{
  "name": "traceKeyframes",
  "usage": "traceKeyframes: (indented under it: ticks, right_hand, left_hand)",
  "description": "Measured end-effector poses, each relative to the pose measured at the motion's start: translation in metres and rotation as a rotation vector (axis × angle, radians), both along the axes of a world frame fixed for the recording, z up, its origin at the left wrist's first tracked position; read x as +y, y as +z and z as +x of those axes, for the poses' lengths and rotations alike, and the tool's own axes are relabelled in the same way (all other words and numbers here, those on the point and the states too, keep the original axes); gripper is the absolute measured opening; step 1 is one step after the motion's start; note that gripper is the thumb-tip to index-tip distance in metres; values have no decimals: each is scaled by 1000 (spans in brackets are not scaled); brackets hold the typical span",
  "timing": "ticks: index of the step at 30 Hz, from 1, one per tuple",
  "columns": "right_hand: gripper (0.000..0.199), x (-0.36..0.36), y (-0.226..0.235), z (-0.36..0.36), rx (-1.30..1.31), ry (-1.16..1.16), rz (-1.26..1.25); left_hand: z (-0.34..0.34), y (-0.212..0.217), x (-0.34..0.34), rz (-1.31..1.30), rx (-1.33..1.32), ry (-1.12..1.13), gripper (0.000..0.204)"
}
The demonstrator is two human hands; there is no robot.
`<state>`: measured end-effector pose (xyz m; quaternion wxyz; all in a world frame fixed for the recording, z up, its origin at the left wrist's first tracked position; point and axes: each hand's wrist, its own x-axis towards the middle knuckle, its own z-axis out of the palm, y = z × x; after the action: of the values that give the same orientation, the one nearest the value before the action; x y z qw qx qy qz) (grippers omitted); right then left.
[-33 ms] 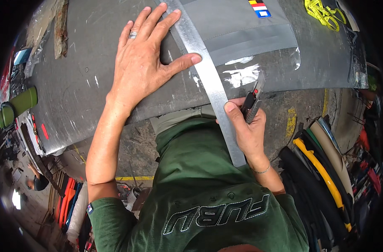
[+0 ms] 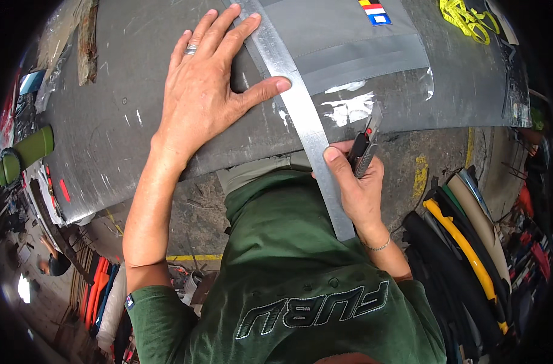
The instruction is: Cutting a grey piece of fabric material using a utility knife and a metal ruler.
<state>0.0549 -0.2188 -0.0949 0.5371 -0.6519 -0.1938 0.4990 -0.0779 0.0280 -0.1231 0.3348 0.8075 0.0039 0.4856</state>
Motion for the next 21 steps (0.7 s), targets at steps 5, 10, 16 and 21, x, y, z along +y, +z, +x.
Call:
traceKeyframes:
  ticks: [5,10,16,21]
  right_hand:
    - [28,-6,-3,9,-239,47,-4]
    - [48,-24,12,26,-245,21,-43]
    - [40,-45,33,27,-512,36,-135]
    - [58,-16,55,11,-760,212,33]
  left_hand:
    - [10,94,-26,104,1200,452,84]
    - [8,98,-28,-17,1125,288,51]
    - [1,82,-39,147,943,186,21]
    - [-10,73,-50,306,859,220,25]
